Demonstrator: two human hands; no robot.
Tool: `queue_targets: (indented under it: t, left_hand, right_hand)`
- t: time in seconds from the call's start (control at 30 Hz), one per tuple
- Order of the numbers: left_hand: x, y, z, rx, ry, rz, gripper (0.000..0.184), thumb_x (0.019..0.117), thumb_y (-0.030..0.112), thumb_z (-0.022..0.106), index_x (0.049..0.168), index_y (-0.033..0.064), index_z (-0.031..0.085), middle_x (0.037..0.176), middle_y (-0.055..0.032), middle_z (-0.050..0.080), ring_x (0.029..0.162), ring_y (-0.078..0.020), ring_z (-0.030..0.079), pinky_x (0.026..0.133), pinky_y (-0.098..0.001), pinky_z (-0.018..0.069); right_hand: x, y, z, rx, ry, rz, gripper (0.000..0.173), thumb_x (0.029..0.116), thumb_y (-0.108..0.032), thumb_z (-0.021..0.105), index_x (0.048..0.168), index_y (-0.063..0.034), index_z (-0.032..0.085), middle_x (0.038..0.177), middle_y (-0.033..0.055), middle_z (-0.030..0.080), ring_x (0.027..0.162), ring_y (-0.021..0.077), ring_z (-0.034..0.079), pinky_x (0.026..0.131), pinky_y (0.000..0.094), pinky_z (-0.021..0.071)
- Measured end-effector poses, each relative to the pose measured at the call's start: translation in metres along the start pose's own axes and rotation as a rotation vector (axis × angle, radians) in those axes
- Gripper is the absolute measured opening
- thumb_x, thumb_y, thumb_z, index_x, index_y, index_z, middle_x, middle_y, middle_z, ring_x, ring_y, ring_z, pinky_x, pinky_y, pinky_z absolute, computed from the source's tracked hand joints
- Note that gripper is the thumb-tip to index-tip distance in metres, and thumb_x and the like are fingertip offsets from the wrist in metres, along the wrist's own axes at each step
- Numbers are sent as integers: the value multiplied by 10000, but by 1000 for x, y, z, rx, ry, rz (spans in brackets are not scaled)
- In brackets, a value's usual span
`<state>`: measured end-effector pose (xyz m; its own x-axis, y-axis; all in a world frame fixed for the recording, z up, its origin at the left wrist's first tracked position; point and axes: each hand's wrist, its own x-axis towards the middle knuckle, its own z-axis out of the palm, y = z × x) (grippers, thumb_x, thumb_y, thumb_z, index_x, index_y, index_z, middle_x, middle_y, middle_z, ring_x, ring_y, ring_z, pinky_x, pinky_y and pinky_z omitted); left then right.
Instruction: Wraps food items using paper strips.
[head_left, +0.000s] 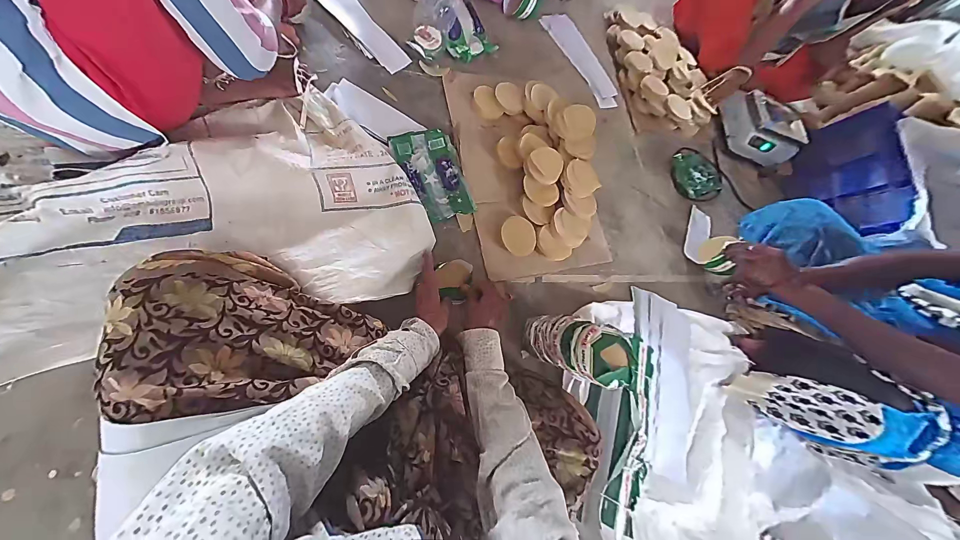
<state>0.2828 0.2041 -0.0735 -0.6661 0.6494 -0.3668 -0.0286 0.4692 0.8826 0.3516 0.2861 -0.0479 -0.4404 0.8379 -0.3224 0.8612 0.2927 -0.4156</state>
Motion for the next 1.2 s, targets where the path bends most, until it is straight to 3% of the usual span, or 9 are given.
queue_targets:
  t: [0.1,0.23,0.33,0.43,0.5,0.73,0.87,1.03,1.2]
  left_hand:
    - [11,5,-8,57,-84,7,1007,868,-81,666,1633,23,20,1652,-273,230,1512,-391,317,1243,-474,270]
    - [23,1,-16,99,-160,117,1041,845,-84,705,1630,7,26,1674,-260,170,1533,-380,274,1254,-453,250]
    - [18,-11,-1,17,-22,197,1007,887,106,754,1602,-79,71,1648,-314,193,1542,-402,236,1269,-457,200]
    - [14,-16,9,-17,17,166,993,869,68,752,1599,-85,96,1656,-307,176,1554,-388,207,1278,-461,163]
    - [18,-18,7,-6,-13,163,1030,870,98,770,1609,-63,71,1672,-282,151,1562,-365,193,1279,-456,162]
    - [46,-13,-12,205,-272,282,1100,849,25,774,1627,-8,-4,1692,-256,91,1578,-356,133,1283,-460,142]
    - [36,-21,-2,203,-99,307,972,945,252,713,1619,-39,76,1678,-254,172,1565,-344,202,1277,-452,191]
    - [32,-26,0,148,-101,283,888,931,72,684,1626,-1,136,1665,-232,241,1541,-341,272,1262,-460,236]
    - [41,-14,-14,175,-228,279,967,888,1,718,1636,34,106,1678,-212,212,1548,-338,254,1266,-468,227]
  right_hand:
    - [24,-4,-5,45,-18,30,480,979,-258,705,1319,59,584,1281,254,641,1206,374,623,1058,515,471]
    - [44,-10,-13,24,-35,48,433,962,-309,728,1237,17,653,1190,230,693,1155,363,655,1030,525,484]
    - [26,-6,-2,87,99,147,415,977,-322,693,1200,27,665,1186,246,685,1164,396,638,1025,557,470]
    - [-6,-13,17,-7,123,22,346,1032,-202,586,1239,64,670,1302,269,642,1260,405,596,1100,517,441]
    - [-14,-15,16,-95,68,-48,315,1049,-143,519,1243,49,676,1317,268,636,1270,399,597,1094,506,454]
    - [38,-6,-2,30,47,52,359,1002,-225,642,1273,10,641,1225,226,689,1184,360,652,1048,531,480]
    - [23,-13,6,81,152,180,343,1001,-254,644,1208,17,679,1178,234,702,1157,379,658,1042,546,473]
    - [-13,-15,21,-17,87,-97,284,1026,-155,588,1191,40,710,1215,252,678,1177,378,645,1045,482,494]
    - [34,-15,4,71,115,22,456,963,-252,716,1275,62,606,1228,262,664,1164,380,647,1032,515,495]
